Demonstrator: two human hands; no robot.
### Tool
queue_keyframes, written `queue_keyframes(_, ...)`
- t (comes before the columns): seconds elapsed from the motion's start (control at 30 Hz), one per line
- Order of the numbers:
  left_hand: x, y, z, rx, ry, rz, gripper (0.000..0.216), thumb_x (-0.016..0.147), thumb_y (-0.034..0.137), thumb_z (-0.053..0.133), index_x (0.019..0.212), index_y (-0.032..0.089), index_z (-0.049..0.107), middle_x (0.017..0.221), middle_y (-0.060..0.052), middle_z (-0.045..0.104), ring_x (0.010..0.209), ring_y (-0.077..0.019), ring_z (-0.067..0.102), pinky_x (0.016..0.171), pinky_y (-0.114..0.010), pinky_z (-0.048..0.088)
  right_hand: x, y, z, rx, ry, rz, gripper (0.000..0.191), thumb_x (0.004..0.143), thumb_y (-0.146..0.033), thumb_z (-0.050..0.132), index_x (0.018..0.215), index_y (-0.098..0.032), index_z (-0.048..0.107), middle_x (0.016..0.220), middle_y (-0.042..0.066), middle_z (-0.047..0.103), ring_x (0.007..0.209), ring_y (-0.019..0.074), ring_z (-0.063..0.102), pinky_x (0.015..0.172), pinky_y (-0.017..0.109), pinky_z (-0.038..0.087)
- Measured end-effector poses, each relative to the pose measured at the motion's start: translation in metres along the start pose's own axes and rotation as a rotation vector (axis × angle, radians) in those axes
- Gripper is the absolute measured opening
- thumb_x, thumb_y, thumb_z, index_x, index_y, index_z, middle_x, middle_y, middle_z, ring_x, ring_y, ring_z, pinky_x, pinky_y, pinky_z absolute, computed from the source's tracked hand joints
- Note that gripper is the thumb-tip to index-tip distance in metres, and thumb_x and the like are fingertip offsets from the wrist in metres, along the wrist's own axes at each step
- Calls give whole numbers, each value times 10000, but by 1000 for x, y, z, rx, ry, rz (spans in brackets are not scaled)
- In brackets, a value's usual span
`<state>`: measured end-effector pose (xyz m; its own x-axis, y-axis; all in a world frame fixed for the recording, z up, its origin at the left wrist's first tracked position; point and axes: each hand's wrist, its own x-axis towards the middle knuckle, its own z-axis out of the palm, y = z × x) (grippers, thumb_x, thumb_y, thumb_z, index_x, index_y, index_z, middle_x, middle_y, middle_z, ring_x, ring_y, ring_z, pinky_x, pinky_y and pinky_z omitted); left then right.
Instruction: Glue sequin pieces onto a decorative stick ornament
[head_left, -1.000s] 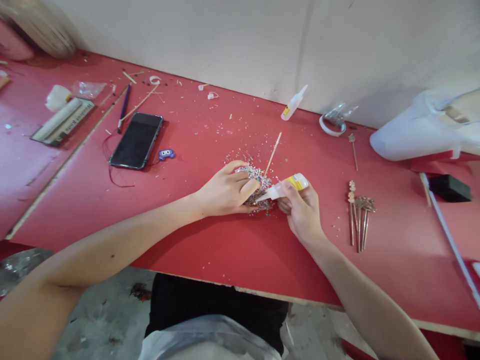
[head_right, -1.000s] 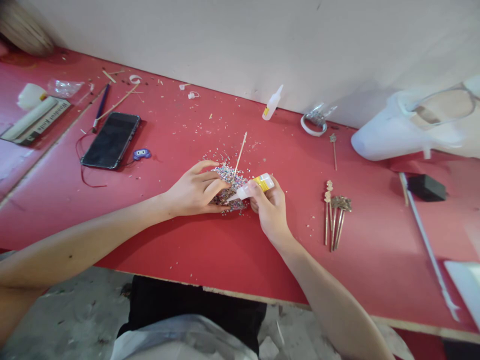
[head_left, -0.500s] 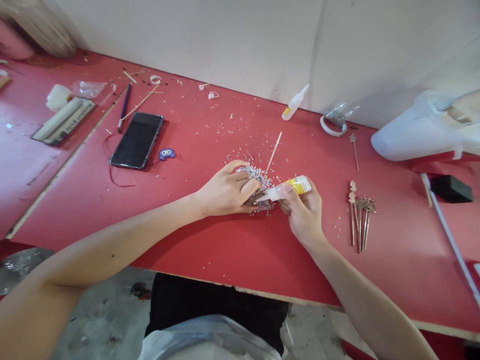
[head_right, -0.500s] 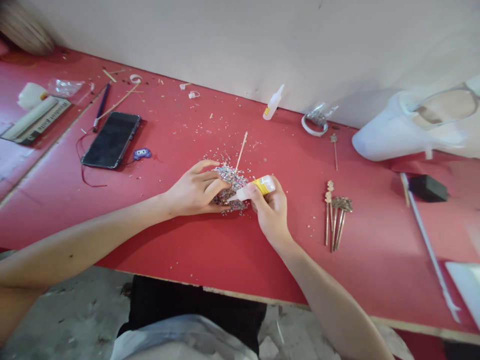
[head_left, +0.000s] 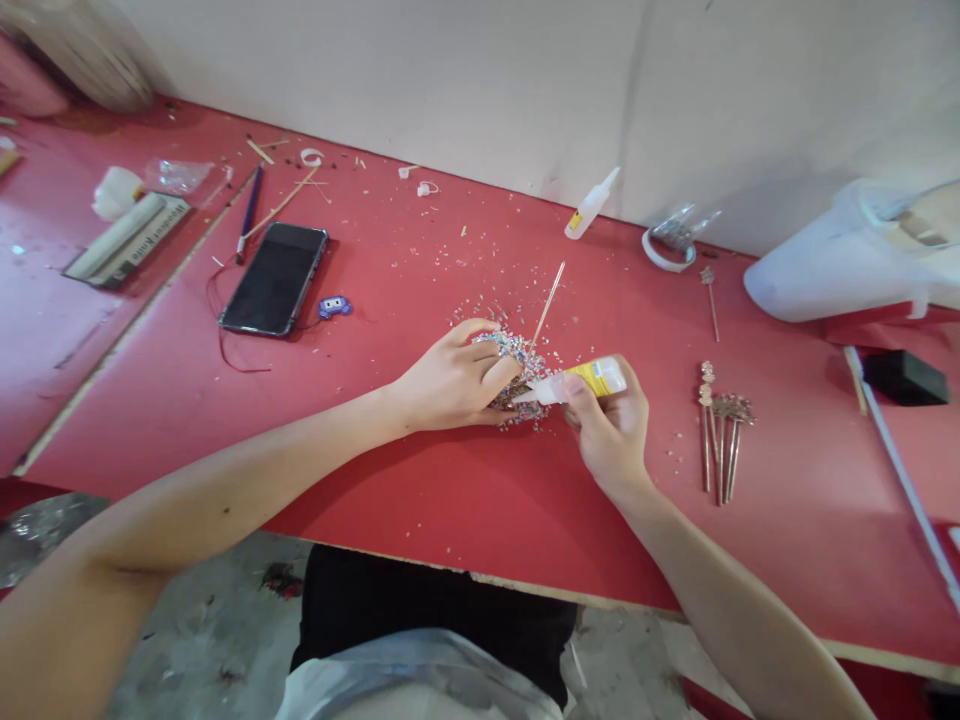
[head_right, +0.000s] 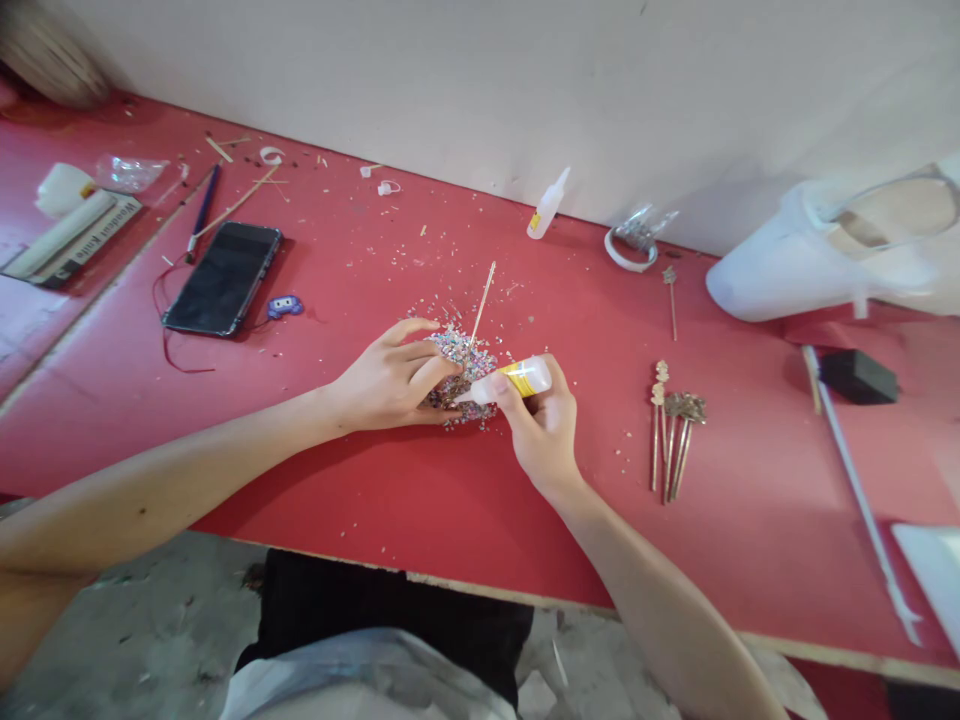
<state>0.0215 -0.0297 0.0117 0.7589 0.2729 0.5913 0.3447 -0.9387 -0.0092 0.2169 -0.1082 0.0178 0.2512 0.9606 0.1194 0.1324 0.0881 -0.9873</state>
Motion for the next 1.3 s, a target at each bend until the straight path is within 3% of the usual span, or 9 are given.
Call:
queue_keyframes(0.63,0,0,-1,-30,-39,-24,318,952,483,466,918,172,525,713,-25,656,707,-183,621,1004,-410,412,1,1,1,17,1,1,334,812,-446,698,743,-235,448,598,-63,398,465,74,332,401,225,259)
queue_keyframes(0.97,1,0,-1,-27,-18,-26,323,933,482,507,915,160,525,715,-32,664,700,-184,629,987,-409,434,5,1,2,184,-62,114,369,836,-429,686,720,-246,389,516,-100,291,398,55,231,376,213,176)
queue_keyframes(1.3,2,0,-1,-37,-5,-17,300,929,469,519,906,170,519,697,-24,661,697,-187,622,986,-413,438,7,3,2,252,-79,154,386,815,-436,713,720,-234,398,495,-110,304,382,37,208,371,198,159)
